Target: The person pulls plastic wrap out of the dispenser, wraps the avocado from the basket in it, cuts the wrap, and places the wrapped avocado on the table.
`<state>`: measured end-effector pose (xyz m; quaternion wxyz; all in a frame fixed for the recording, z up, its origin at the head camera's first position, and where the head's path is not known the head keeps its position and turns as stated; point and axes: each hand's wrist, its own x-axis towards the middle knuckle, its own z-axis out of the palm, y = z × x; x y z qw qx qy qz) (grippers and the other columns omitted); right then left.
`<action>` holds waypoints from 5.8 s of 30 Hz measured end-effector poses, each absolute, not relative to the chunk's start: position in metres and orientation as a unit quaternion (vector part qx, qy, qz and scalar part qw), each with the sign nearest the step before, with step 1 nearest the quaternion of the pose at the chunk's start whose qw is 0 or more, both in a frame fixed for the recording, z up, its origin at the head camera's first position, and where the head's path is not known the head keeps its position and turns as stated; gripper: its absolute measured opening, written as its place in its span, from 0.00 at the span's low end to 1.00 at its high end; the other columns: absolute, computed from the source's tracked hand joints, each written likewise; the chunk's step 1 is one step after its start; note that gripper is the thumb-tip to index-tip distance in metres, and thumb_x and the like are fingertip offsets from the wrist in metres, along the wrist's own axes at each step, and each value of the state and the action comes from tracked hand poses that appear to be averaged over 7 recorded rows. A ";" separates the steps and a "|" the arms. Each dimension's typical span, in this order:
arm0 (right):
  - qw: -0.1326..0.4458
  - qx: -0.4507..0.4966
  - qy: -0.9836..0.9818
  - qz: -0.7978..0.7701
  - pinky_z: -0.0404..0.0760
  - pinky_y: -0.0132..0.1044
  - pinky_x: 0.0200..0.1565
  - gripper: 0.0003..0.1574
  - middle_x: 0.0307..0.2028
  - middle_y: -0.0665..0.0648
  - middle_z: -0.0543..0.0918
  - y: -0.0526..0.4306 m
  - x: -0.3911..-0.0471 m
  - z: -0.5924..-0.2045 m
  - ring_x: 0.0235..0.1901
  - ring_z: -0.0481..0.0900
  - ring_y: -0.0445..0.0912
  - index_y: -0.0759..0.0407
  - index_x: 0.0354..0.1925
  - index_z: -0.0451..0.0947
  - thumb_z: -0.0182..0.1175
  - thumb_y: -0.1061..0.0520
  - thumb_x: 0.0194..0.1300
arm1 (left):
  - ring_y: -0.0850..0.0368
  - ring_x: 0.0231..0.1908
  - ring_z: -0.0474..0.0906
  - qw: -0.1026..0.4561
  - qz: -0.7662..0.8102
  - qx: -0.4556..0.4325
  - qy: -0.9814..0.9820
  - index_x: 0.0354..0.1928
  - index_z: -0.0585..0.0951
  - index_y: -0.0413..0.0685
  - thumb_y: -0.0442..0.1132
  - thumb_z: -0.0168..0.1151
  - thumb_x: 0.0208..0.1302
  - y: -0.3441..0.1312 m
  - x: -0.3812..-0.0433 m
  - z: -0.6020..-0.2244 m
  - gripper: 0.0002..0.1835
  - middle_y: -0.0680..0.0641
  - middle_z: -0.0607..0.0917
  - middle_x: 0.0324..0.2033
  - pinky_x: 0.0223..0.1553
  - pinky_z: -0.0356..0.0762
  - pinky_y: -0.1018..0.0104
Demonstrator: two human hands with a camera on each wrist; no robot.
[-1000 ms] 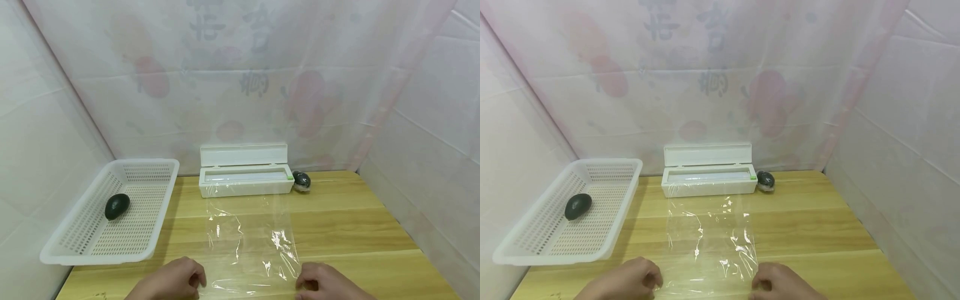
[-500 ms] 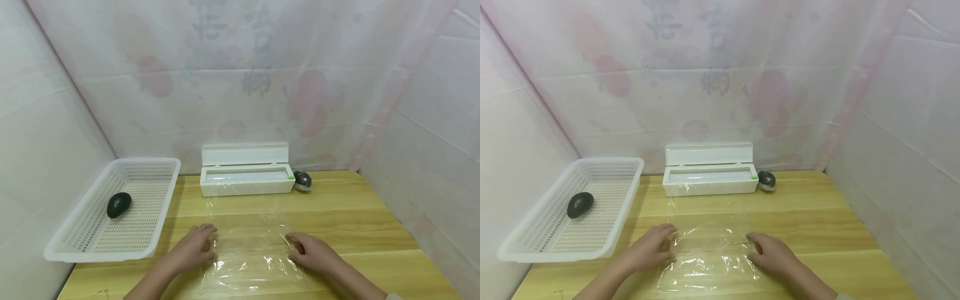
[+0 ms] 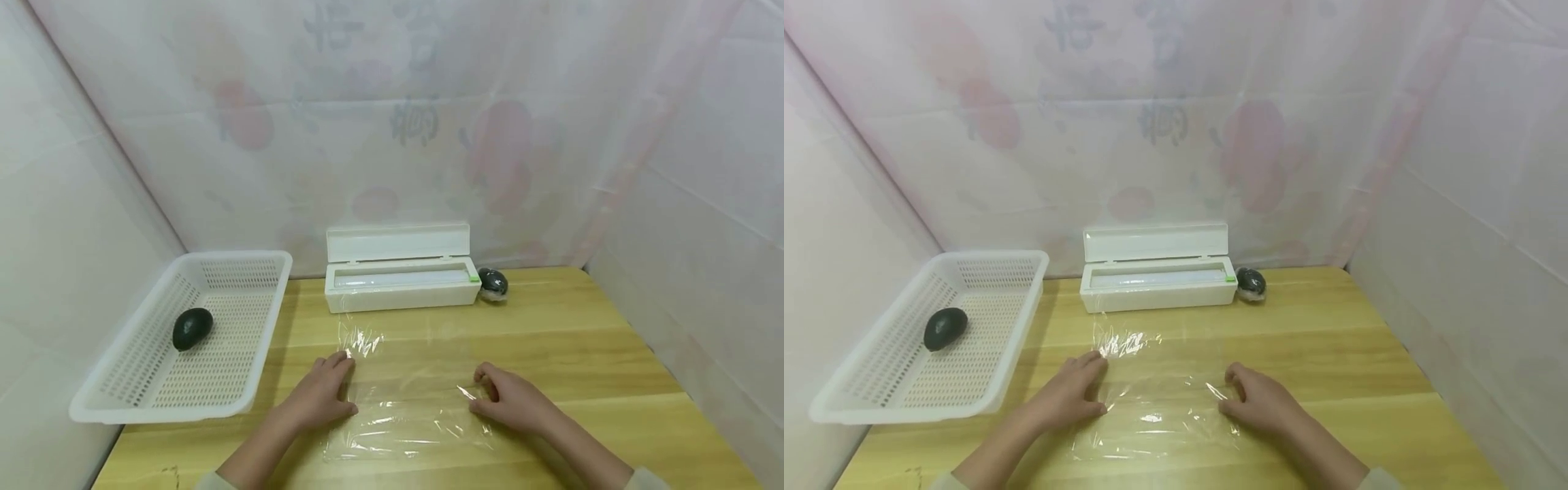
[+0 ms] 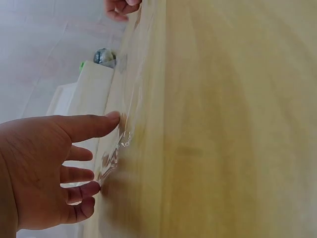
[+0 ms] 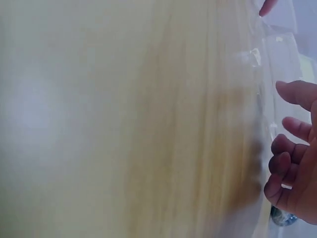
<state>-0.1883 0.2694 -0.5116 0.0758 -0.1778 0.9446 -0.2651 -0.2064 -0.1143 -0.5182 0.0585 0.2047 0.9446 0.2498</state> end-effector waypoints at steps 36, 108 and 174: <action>0.145 -0.196 0.930 -0.274 0.65 0.29 0.25 0.16 0.18 0.38 0.70 0.280 -0.154 -0.530 0.18 0.64 0.31 0.42 0.25 0.73 0.64 0.41 0.64 | 0.25 0.62 0.62 0.003 0.258 0.078 0.963 0.70 0.62 0.33 0.51 0.56 0.72 -0.302 -0.224 -0.414 0.35 0.26 0.64 0.66 0.56 0.67 0.30; 0.075 -0.202 0.932 -0.291 0.65 0.28 0.23 0.10 0.19 0.37 0.67 0.278 -0.146 -0.530 0.18 0.61 0.29 0.42 0.34 0.77 0.69 0.45 0.59 | 0.53 0.40 0.81 -0.093 0.224 0.258 0.935 0.59 0.77 0.59 0.54 0.72 0.54 -0.129 -0.230 -0.410 0.30 0.50 0.80 0.52 0.35 0.82 0.59; 0.081 -0.184 0.933 -0.300 0.66 0.28 0.23 0.09 0.19 0.39 0.69 0.280 -0.140 -0.530 0.18 0.63 0.30 0.44 0.34 0.79 0.67 0.44 0.62 | 0.55 0.55 0.75 0.035 0.146 0.375 0.915 0.71 0.65 0.61 0.58 0.70 0.55 -0.010 -0.225 -0.507 0.42 0.51 0.72 0.63 0.44 0.79 0.60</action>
